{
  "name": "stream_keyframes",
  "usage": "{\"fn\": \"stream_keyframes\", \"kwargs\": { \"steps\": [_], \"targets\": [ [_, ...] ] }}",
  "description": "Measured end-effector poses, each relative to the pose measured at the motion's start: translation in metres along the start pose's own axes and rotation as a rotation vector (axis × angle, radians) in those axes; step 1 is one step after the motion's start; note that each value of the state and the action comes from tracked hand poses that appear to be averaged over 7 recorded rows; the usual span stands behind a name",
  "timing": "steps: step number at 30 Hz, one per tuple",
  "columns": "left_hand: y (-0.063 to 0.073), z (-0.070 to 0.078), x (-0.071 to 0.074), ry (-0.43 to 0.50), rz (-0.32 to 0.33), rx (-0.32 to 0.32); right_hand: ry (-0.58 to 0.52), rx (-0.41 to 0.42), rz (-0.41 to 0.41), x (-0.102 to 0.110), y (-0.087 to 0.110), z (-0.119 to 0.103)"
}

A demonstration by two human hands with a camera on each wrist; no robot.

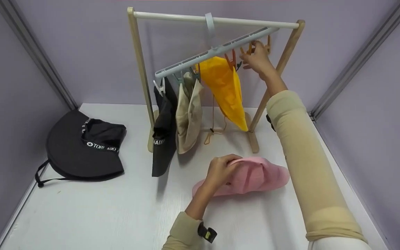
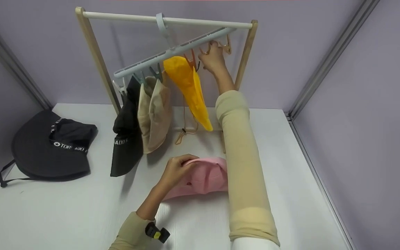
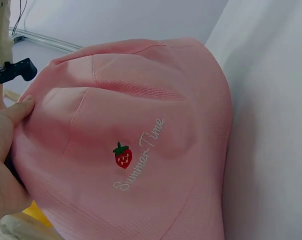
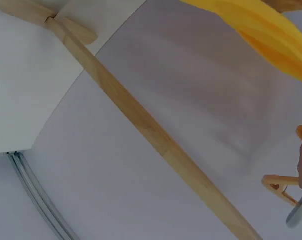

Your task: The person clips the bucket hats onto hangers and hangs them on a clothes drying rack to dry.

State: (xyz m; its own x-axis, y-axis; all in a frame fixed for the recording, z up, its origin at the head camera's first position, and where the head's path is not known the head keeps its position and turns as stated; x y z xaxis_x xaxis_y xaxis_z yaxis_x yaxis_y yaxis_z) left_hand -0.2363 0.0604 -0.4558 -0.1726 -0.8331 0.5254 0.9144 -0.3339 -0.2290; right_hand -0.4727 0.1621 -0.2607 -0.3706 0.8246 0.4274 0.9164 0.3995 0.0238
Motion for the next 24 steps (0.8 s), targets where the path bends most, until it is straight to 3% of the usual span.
{"fn": "stream_keyframes", "kwargs": {
  "steps": [8, 15, 19, 24],
  "targets": [
    [-0.002, 0.001, -0.001, -0.014, 0.007, -0.027, 0.479, -0.020, 0.188, -0.002, 0.009, 0.004],
    [-0.002, 0.001, -0.003, -0.012, -0.003, -0.031, 0.811, -0.023, 0.255, -0.008, 0.016, 0.003],
    [-0.003, 0.002, -0.004, -0.020, 0.006, -0.028, 1.000, -0.058, 0.227, -0.012, 0.023, -0.001],
    [-0.008, 0.006, -0.001, -0.059, 0.060, -0.019, 1.209, -0.153, 0.077, -0.023, 0.029, -0.009]
  ]
}}
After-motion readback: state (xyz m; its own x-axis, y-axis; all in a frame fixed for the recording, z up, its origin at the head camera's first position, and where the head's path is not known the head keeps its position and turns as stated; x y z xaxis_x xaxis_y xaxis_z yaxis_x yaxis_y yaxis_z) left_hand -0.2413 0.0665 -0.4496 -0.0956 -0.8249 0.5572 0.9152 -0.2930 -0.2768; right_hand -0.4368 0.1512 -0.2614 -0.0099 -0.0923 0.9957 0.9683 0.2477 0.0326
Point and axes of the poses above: each hand's wrist, its own y-axis away from the middle knuckle, its own x-axis out of the back of the hand, z = x × y, the point moved 3 cm from there along -y, towards the middle knuckle, and after that the axes turned 15 degrees about -z, right-handed, at the moved point
